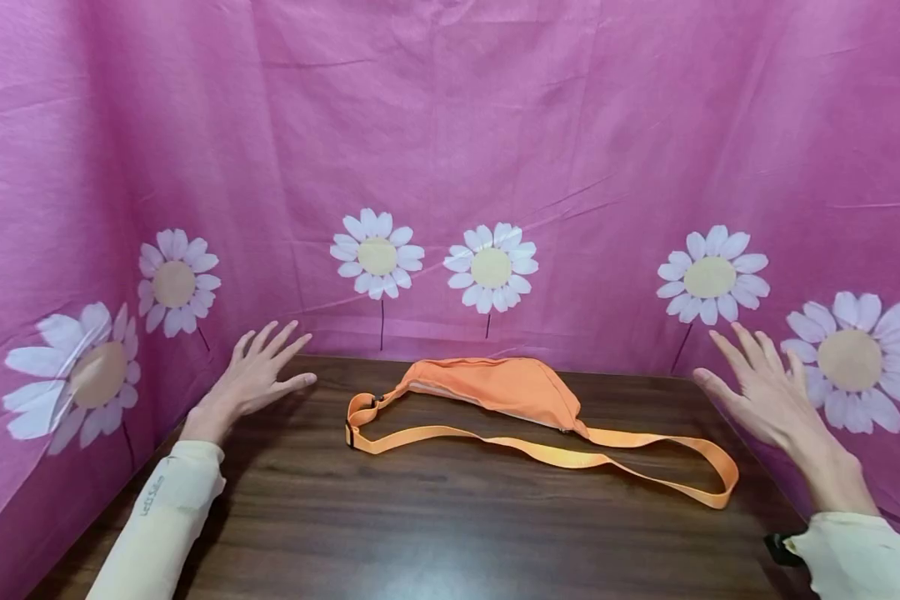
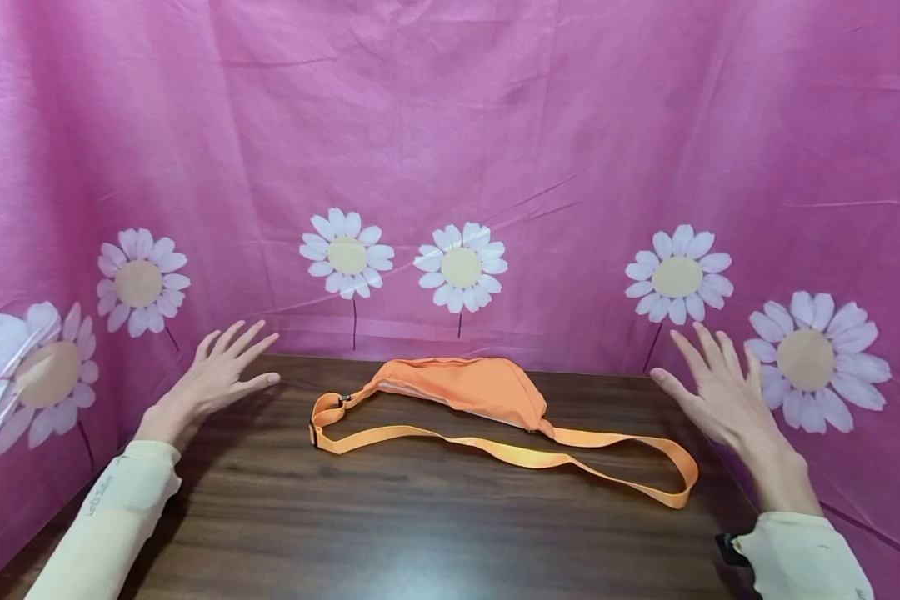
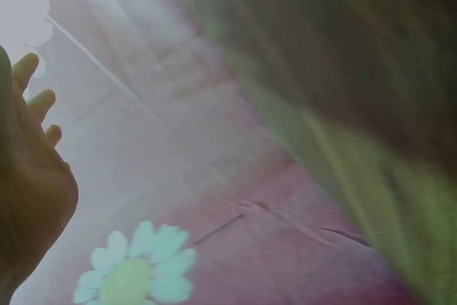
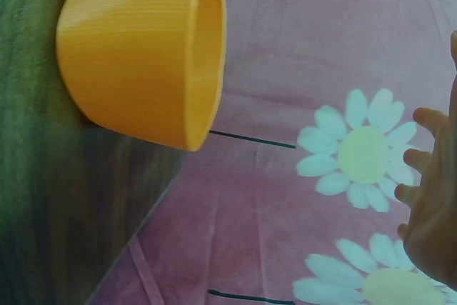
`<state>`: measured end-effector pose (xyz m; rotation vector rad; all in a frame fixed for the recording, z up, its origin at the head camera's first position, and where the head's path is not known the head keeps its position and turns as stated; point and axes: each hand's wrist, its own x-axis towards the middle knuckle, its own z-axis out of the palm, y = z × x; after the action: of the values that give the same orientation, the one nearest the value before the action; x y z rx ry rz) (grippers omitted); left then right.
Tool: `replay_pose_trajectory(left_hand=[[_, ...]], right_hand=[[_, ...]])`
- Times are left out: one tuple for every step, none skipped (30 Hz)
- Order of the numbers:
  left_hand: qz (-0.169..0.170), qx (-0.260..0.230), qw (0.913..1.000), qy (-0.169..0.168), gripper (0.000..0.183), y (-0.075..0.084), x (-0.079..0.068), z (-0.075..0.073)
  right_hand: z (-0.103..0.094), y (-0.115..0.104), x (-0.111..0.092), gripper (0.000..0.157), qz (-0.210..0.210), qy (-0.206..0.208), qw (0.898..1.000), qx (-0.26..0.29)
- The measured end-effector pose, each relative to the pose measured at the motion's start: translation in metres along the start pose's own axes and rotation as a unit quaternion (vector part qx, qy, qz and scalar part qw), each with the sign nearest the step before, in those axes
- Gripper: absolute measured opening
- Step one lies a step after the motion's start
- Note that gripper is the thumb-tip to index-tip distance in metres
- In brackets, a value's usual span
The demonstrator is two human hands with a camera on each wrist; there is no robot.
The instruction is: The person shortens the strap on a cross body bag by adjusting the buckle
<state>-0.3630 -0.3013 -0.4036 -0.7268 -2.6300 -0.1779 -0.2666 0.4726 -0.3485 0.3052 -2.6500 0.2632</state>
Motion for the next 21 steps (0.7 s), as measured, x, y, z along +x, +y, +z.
replay_pose_trajectory(left_hand=[[0.004,-0.006,1.0000,-0.002,0.082,0.004,0.001,-0.001],[0.009,-0.016,0.9998,-0.003,0.082,0.008,0.002,-0.002],[0.015,-0.023,0.9996,-0.005,0.082,0.012,0.002,-0.002],[0.027,-0.037,0.9989,-0.009,0.082,0.019,0.003,-0.002],[0.039,-0.054,0.9976,-0.017,0.081,0.027,0.004,-0.002],[0.053,-0.074,0.9955,-0.026,0.079,0.036,0.003,-0.002],[0.070,-0.094,0.9924,-0.038,0.076,0.044,0.004,-0.001],[0.087,-0.116,0.9880,-0.054,0.074,0.052,0.003,0.002],[0.106,-0.132,0.9831,-0.071,0.069,0.060,0.002,0.004],[0.122,-0.148,0.9775,-0.088,0.064,0.067,0.001,0.007],[0.138,-0.159,0.9721,-0.105,0.057,0.073,0.001,0.009],[0.151,-0.165,0.9676,-0.117,0.048,0.079,0.000,0.012],[0.161,-0.165,0.9647,-0.127,0.039,0.083,0.000,0.014],[0.171,-0.162,0.9628,-0.132,0.031,0.087,0.000,0.017],[0.178,-0.157,0.9621,-0.134,0.024,0.090,0.000,0.018],[0.181,-0.152,0.9620,-0.135,0.019,0.093,0.001,0.020],[0.184,-0.149,0.9620,-0.136,0.017,0.096,0.001,0.020],[0.187,-0.150,0.9615,-0.135,0.016,0.098,0.002,0.020],[0.189,-0.154,0.9604,-0.136,0.015,0.100,0.003,0.019],[0.192,-0.160,0.9588,-0.136,0.014,0.102,0.004,0.018],[0.195,-0.165,0.9573,-0.136,0.012,0.105,0.005,0.015]], right_hand=[[-0.002,-0.001,0.000,0.079,-0.002,0.004,1.000,-0.001],[-0.003,-0.003,0.000,0.079,-0.005,0.007,1.000,-0.001],[-0.005,-0.005,0.000,0.078,-0.008,0.011,1.000,0.000],[-0.007,-0.008,0.000,0.078,-0.013,0.017,1.000,0.000],[-0.009,-0.012,0.001,0.078,-0.017,0.022,1.000,0.001],[-0.011,-0.017,0.001,0.077,-0.024,0.029,0.999,0.002],[-0.012,-0.022,0.002,0.076,-0.031,0.035,0.999,0.004],[-0.014,-0.028,0.002,0.076,-0.038,0.039,0.999,0.006],[-0.015,-0.035,0.003,0.075,-0.044,0.041,0.998,0.006],[-0.016,-0.042,0.004,0.074,-0.051,0.041,0.998,0.007],[-0.017,-0.049,0.006,0.072,-0.060,0.040,0.997,0.007],[-0.017,-0.057,0.008,0.071,-0.071,0.039,0.997,0.007],[-0.017,-0.065,0.010,0.069,-0.081,0.037,0.996,0.008],[-0.017,-0.074,0.012,0.068,-0.091,0.035,0.995,0.007],[-0.017,-0.082,0.013,0.066,-0.102,0.032,0.994,0.007],[-0.017,-0.091,0.015,0.064,-0.115,0.031,0.993,0.007],[-0.017,-0.099,0.017,0.062,-0.126,0.029,0.992,0.006],[-0.016,-0.108,0.018,0.059,-0.136,0.024,0.990,0.007],[-0.016,-0.117,0.019,0.056,-0.147,0.020,0.989,0.007],[-0.015,-0.126,0.021,0.054,-0.156,0.013,0.988,0.006],[-0.014,-0.134,0.023,0.051,-0.167,0.004,0.986,0.008]])
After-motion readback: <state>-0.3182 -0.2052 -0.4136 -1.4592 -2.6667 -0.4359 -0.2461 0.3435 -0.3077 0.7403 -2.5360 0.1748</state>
